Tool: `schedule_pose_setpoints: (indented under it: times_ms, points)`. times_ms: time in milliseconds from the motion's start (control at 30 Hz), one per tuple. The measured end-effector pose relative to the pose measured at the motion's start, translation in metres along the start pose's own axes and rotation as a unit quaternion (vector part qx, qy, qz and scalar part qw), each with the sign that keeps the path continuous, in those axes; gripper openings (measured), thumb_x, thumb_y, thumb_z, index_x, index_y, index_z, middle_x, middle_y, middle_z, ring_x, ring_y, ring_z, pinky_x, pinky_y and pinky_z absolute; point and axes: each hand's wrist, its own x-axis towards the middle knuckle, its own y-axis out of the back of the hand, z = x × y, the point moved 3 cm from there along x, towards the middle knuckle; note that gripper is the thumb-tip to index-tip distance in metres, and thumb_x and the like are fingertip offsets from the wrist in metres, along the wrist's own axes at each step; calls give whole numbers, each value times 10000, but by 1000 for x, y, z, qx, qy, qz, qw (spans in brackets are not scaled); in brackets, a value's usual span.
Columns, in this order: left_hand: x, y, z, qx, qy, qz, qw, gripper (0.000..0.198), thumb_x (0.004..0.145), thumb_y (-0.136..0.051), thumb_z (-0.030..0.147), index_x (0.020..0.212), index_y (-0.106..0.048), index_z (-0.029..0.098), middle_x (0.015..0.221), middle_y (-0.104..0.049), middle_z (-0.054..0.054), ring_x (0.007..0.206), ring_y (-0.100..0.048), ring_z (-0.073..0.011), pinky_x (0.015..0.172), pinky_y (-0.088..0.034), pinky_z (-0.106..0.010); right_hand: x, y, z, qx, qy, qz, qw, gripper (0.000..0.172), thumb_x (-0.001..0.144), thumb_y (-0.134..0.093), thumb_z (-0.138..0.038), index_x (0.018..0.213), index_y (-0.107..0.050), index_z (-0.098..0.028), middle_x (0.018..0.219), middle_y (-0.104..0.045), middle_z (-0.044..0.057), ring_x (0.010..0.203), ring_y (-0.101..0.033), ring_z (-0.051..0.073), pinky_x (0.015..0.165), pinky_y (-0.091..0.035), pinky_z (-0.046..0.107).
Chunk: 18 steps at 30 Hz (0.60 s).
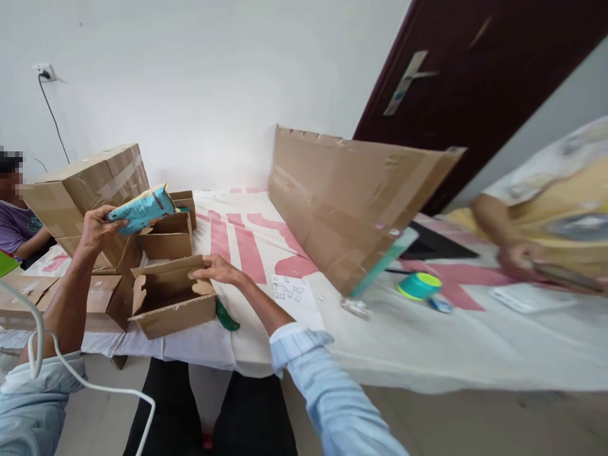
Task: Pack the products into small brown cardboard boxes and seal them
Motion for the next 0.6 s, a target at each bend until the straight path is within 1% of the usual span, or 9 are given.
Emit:
schedule_pose_setpoints:
  times_ms: [33,100,200,267,300,367,433,533,600]
  points:
    - [0,-2,2,17,-7,5,1000,237,608,-780,324,783,-754,167,737,-639,2,681,-538,-155,630,-437,-260,-5,-6,5,9,10,-1,1000,513,661,-919,-526,983,-801,-145,938,-813,94,899,-758,269,849,-619,410]
    - [-4,-14,6,76,-9,-24,997,220,625,-762,311,797,-775,173,770,-669,-9,721,-575,-176,663,-442,-270,-16,-16,10,11,41,33,999,427,751,-846,-534,957,-808,-162,894,-809,68,876,-755,260,811,-612,387]
    - [-16,-43,1,173,23,-127,977,190,621,-733,258,788,-790,186,773,-694,-8,773,-626,-205,701,-446,-278,-34,-25,7,-32,82,96,991,285,875,-722,-470,937,-823,-212,912,-814,47,920,-757,268,835,-597,381]
    - [-23,-63,-8,204,51,-183,960,156,581,-727,203,727,-781,193,725,-690,-9,757,-642,-217,695,-445,-285,-45,-27,2,-56,101,112,987,242,902,-680,-422,946,-833,-239,947,-824,43,946,-760,276,871,-587,387]
    - [-26,-72,-13,212,64,-198,955,145,561,-723,176,696,-773,197,703,-689,-14,749,-650,-226,692,-446,-290,-48,-27,0,-62,108,114,986,236,905,-671,-409,955,-836,-247,957,-828,43,949,-760,281,878,-584,390]
    - [-30,-90,-25,226,88,-211,947,151,546,-719,143,673,-771,206,706,-710,-39,775,-677,-255,711,-463,-307,-52,-26,-3,-63,112,114,985,235,907,-662,-395,963,-838,-251,961,-832,45,942,-760,285,872,-578,389]
    - [-32,-106,-37,242,115,-209,940,167,565,-722,135,700,-785,210,763,-750,-70,856,-709,-295,765,-488,-328,-52,-23,-1,-64,111,115,985,236,912,-649,-385,954,-834,-244,950,-830,44,924,-757,281,846,-569,376]
    - [-37,-124,-53,258,157,-187,935,162,615,-734,143,752,-799,202,849,-790,-105,964,-730,-333,844,-507,-355,-50,-18,6,-77,98,130,984,233,911,-652,-390,908,-820,-228,879,-809,27,836,-733,253,767,-552,341]
    - [-39,-131,-60,259,180,-169,934,161,639,-749,152,785,-803,192,914,-807,-125,1017,-734,-346,884,-516,-371,-49,-14,13,-85,87,147,982,241,903,-670,-412,890,-811,-218,827,-788,14,776,-705,233,709,-534,320]
